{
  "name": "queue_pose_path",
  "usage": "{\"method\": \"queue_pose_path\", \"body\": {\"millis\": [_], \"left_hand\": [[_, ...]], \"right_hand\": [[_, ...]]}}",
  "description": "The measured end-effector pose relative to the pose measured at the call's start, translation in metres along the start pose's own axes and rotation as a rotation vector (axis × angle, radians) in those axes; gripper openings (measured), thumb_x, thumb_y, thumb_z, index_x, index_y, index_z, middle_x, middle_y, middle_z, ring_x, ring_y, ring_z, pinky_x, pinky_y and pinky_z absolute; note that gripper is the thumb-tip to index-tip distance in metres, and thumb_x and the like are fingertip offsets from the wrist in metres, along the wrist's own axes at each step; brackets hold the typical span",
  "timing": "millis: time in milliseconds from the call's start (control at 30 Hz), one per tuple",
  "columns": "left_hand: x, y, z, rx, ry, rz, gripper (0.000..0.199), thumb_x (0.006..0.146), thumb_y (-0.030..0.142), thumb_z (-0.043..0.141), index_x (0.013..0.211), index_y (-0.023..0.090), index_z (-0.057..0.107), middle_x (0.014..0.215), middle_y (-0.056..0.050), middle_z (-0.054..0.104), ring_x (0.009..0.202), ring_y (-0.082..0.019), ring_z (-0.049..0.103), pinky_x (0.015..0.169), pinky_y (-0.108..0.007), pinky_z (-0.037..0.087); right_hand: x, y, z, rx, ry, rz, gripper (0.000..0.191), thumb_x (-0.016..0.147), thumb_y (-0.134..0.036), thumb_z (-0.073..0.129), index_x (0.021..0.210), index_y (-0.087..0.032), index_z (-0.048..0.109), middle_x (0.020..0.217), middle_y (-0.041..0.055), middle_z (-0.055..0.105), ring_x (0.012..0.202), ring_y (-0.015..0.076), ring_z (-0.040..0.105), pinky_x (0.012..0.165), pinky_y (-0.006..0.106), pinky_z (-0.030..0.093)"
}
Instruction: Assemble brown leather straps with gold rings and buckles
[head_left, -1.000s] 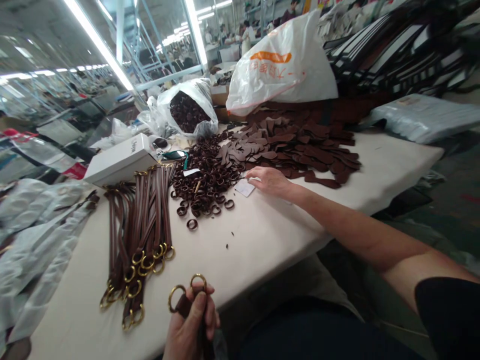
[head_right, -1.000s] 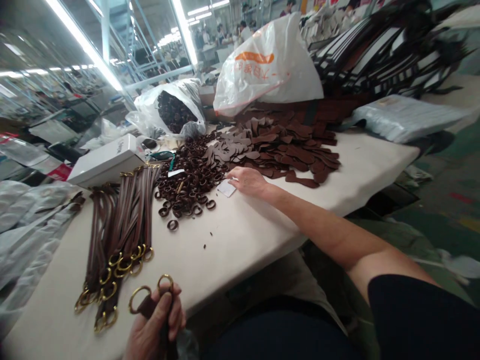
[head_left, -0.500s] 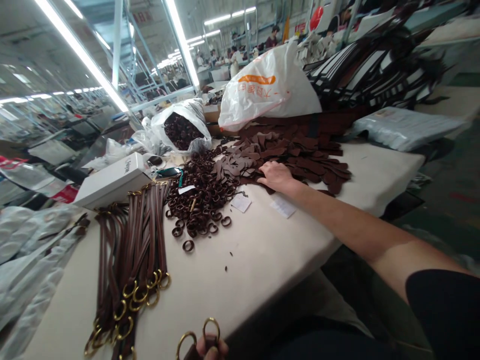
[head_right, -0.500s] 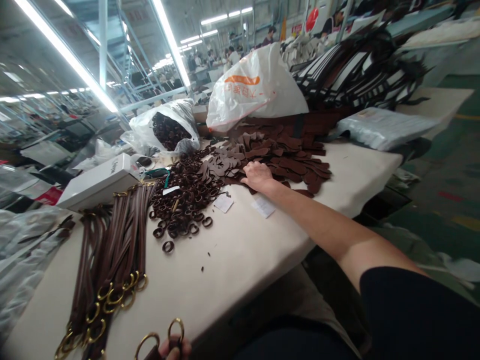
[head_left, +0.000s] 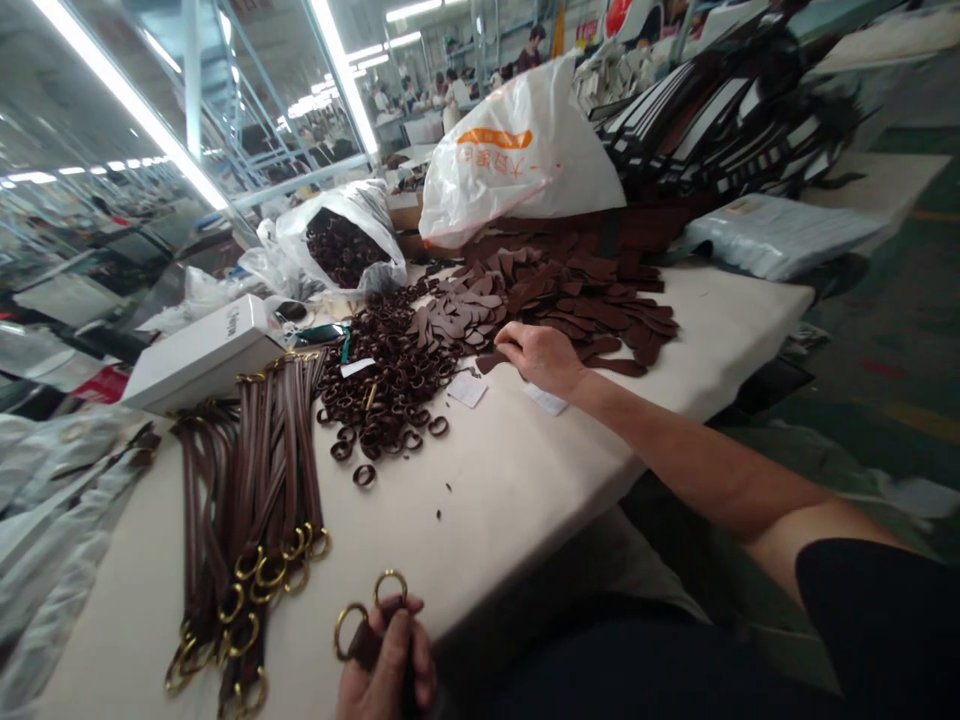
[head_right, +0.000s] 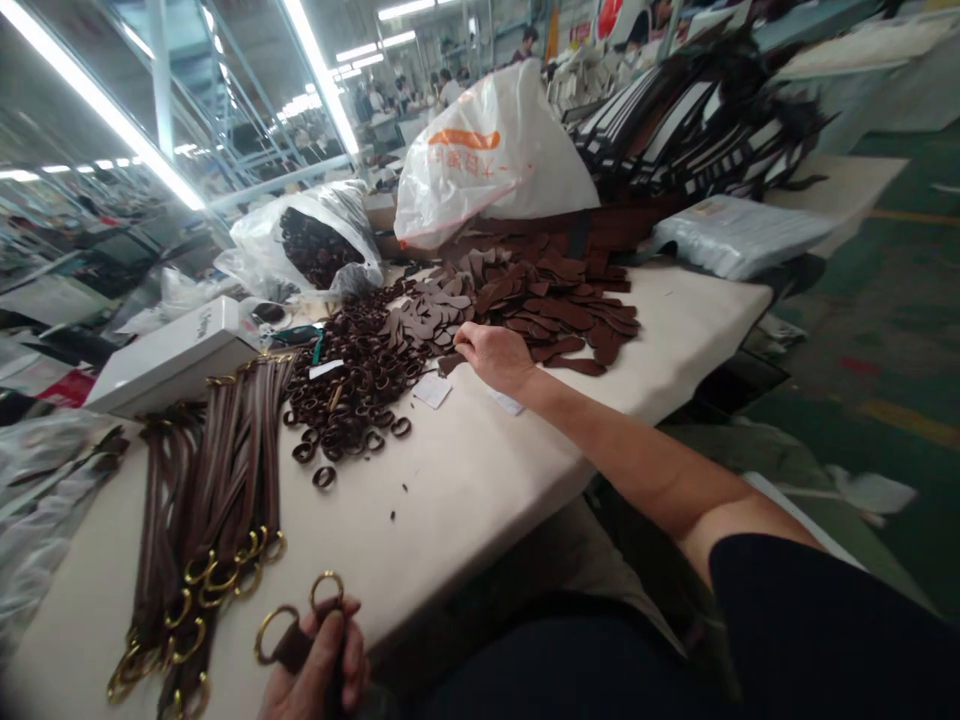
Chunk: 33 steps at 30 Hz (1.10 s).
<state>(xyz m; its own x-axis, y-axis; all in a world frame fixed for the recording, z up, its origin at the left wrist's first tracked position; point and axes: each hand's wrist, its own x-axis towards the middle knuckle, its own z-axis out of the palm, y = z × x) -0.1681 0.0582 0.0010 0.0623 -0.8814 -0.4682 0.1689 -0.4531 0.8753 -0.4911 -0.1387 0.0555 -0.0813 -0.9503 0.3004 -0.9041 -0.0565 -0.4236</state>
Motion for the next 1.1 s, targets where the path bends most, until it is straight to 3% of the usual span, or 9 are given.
{"method": "queue_pose_path", "body": {"millis": [133,267,400,600,700,800,867,967,1100], "left_hand": [[0.004,0.019,0.020,0.031,-0.054,0.063,0.045,0.079,0.055,0.074,0.097,0.017,0.059,0.055,0.007,0.051,0.042,-0.007,0.044,0.044,-0.018,0.037],[0.011,0.022,0.030,-0.003,-0.097,0.085,0.041,0.081,0.052,0.072,0.096,0.017,0.056,0.055,0.007,0.051,0.042,-0.007,0.043,0.044,-0.020,0.039],[0.010,0.021,0.032,-0.005,-0.064,0.090,0.042,0.077,0.050,0.075,0.093,0.016,0.056,0.051,0.008,0.049,0.041,-0.007,0.044,0.044,-0.019,0.038],[0.005,0.022,0.028,-0.022,-0.035,0.058,0.039,0.071,0.040,0.080,0.091,0.016,0.056,0.056,0.006,0.055,0.040,-0.006,0.046,0.044,-0.018,0.036],[0.003,0.019,0.025,-0.006,-0.054,0.075,0.036,0.073,0.036,0.078,0.093,0.016,0.056,0.056,0.006,0.055,0.042,-0.006,0.047,0.045,-0.018,0.037],[0.000,0.015,0.023,0.062,-0.043,0.098,0.033,0.077,0.035,0.077,0.096,0.016,0.056,0.059,0.006,0.057,0.044,-0.007,0.049,0.046,-0.017,0.038],[-0.002,0.014,0.023,0.105,-0.061,0.098,0.031,0.079,0.034,0.075,0.097,0.016,0.057,0.060,0.005,0.058,0.045,-0.007,0.050,0.046,-0.017,0.038],[-0.004,0.013,0.024,0.111,-0.092,0.078,0.031,0.080,0.034,0.075,0.097,0.016,0.058,0.060,0.005,0.058,0.046,-0.007,0.050,0.046,-0.017,0.037],[-0.006,0.013,0.024,0.121,-0.107,0.078,0.033,0.079,0.037,0.076,0.097,0.017,0.057,0.058,0.005,0.057,0.045,-0.007,0.048,0.046,-0.017,0.036]], "right_hand": [[-0.061,-0.034,0.011,0.762,-0.280,0.032,0.026,0.097,-0.023,0.049,0.118,-0.014,0.061,0.074,-0.0011,0.063,0.049,0.0079,0.055,0.048,0.018,0.044],[-0.115,-0.068,0.026,1.076,-0.599,0.074,0.030,0.096,-0.021,0.048,0.123,-0.012,0.058,0.067,-0.0047,0.056,0.044,0.0046,0.050,0.041,0.013,0.039],[-0.140,-0.087,0.037,1.105,-0.713,0.108,0.028,0.096,-0.019,0.048,0.121,-0.012,0.060,0.065,-0.0062,0.051,0.045,0.0042,0.050,0.042,0.012,0.039],[-0.149,-0.092,0.046,1.117,-0.761,0.166,0.029,0.098,-0.021,0.045,0.122,-0.013,0.059,0.068,-0.0050,0.054,0.046,0.0047,0.051,0.043,0.014,0.039],[-0.150,-0.088,0.045,1.024,-0.691,-0.010,0.028,0.099,-0.022,0.047,0.121,-0.013,0.062,0.076,-0.0009,0.062,0.056,0.0083,0.058,0.054,0.019,0.047],[-0.150,-0.084,0.043,0.781,-0.581,-0.395,0.020,0.094,-0.026,0.063,0.109,-0.014,0.070,0.098,0.0060,0.068,0.085,0.0160,0.065,0.077,0.027,0.051],[-0.150,-0.083,0.044,0.631,-0.541,-0.587,0.021,0.089,-0.030,0.072,0.103,-0.015,0.073,0.102,0.0075,0.069,0.093,0.0199,0.064,0.084,0.031,0.048],[-0.152,-0.083,0.046,0.614,-0.529,-0.633,0.019,0.089,-0.030,0.072,0.103,-0.016,0.075,0.096,0.0066,0.070,0.088,0.0190,0.063,0.082,0.031,0.047],[-0.154,-0.084,0.047,0.785,-0.630,-0.510,0.024,0.085,-0.029,0.077,0.104,-0.015,0.074,0.093,0.0051,0.068,0.084,0.0162,0.064,0.076,0.026,0.048]]}}
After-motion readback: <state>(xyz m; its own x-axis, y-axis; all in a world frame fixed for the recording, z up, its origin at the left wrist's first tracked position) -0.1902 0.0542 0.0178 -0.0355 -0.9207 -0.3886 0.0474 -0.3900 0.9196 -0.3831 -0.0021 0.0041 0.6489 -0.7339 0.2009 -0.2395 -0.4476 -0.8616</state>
